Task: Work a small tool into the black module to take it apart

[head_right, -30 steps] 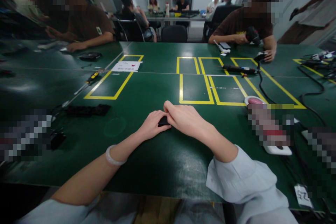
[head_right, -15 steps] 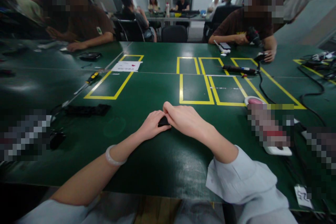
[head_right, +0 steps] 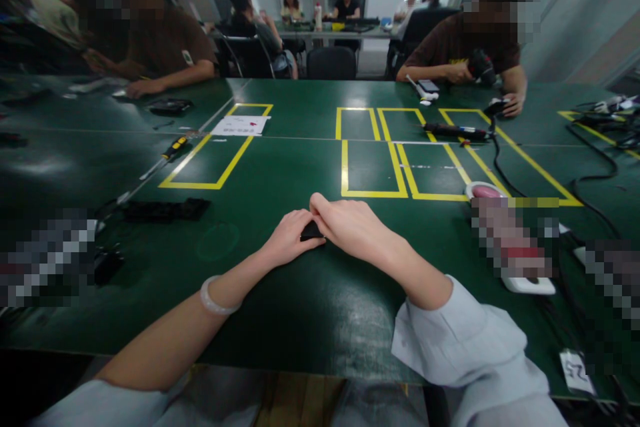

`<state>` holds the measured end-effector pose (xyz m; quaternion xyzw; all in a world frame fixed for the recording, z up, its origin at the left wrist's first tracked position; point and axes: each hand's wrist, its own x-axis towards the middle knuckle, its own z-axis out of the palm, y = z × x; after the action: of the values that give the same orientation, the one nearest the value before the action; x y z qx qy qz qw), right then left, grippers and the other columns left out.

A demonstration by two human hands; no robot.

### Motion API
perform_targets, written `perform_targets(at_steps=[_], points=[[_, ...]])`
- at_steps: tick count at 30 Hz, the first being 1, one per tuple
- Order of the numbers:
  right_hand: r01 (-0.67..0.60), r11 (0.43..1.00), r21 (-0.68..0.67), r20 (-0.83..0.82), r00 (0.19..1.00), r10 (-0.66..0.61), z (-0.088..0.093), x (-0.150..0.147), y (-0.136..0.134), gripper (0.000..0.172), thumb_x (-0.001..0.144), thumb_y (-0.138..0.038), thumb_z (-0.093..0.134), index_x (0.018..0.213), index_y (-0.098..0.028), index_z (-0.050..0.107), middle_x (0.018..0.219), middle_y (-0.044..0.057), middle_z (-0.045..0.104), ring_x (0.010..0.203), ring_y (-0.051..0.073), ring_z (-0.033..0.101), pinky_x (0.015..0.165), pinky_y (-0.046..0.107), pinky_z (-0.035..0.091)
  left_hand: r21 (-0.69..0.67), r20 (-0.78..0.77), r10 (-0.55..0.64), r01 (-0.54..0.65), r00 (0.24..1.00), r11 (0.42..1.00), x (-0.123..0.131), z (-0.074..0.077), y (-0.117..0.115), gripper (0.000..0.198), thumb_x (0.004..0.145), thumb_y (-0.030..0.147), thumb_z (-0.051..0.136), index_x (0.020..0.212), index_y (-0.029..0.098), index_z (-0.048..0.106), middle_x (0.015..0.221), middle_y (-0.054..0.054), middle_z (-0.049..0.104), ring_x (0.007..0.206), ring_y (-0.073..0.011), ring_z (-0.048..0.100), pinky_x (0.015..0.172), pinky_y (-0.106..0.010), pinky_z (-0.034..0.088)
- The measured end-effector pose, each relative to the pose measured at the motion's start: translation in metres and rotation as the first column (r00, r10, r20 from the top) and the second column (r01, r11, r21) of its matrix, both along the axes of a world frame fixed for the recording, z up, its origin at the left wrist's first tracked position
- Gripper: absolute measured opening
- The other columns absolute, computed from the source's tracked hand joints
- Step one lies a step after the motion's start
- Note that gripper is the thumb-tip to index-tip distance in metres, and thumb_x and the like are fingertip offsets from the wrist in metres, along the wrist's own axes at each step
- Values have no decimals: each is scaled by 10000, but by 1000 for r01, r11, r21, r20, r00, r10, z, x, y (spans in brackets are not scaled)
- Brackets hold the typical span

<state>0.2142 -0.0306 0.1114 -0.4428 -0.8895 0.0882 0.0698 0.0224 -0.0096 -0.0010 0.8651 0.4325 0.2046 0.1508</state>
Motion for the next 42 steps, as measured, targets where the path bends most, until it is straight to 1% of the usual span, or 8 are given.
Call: perform_targets(at_steps=[5,10,13,21,24,28,38,42], points=[[4,1000,-17,-30,1000,-5,3,1,-2,176,951,-289,363,1046,-195,478,781,19,636,636,146,560,550,240,253,-13,3,3,-2,1000,1000,-1,0,-1,380,834,528,608,1050,219,558,1014,-45,592,964,-245,541,877,-394,415],[36,999,-6,6,999,-36,3,-3,-2,288,984,-424,318,1000,-201,501,723,18,628,631,159,566,545,246,242,-4,28,-7,7,1000,1000,0,0,-1,370,839,510,611,1048,209,562,1016,-44,597,961,-237,540,876,-387,414],[39,999,6,31,999,-39,1,-3,0,260,987,-382,321,1013,-198,503,729,22,635,626,156,568,546,245,239,-11,10,1,-1,1000,1000,1,0,0,374,835,519,609,1043,211,567,999,-42,598,946,-237,543,866,-387,417],[8,1000,7,-24,1000,-7,-1,2,0,162,938,-259,377,1058,-198,469,782,14,642,657,152,584,549,240,252,-11,8,-4,4,1000,1000,0,1,-1,393,832,525,609,1082,226,562,1030,-49,594,978,-247,537,885,-399,409],[22,1000,12,-26,999,-22,1,0,-1,177,963,-304,355,1044,-199,473,772,15,638,655,153,584,552,241,252,1,11,-2,2,1000,1000,0,0,0,387,831,525,612,1057,214,561,1000,-44,592,950,-239,538,870,-389,414],[44,999,4,15,999,-44,2,-3,-1,275,982,-418,329,1000,-200,497,706,12,620,625,161,577,544,244,244,-2,15,-3,3,1000,1000,0,-1,0,368,834,515,612,1039,213,561,996,-43,592,946,-238,539,869,-386,415],[2,1000,12,-31,1000,-2,-1,2,0,158,947,-270,378,1054,-196,468,766,8,635,649,151,583,545,239,249,-10,10,-5,5,1000,1000,0,1,0,393,835,522,610,1079,217,562,1022,-45,594,954,-239,538,874,-388,412],[19,1000,6,-28,999,-18,1,-1,-1,218,977,-370,344,1017,-202,477,730,5,620,635,153,573,545,241,245,-3,3,-8,8,1000,1000,-1,0,0,382,838,529,605,1044,211,559,1003,-40,591,951,-236,539,866,-380,416]])
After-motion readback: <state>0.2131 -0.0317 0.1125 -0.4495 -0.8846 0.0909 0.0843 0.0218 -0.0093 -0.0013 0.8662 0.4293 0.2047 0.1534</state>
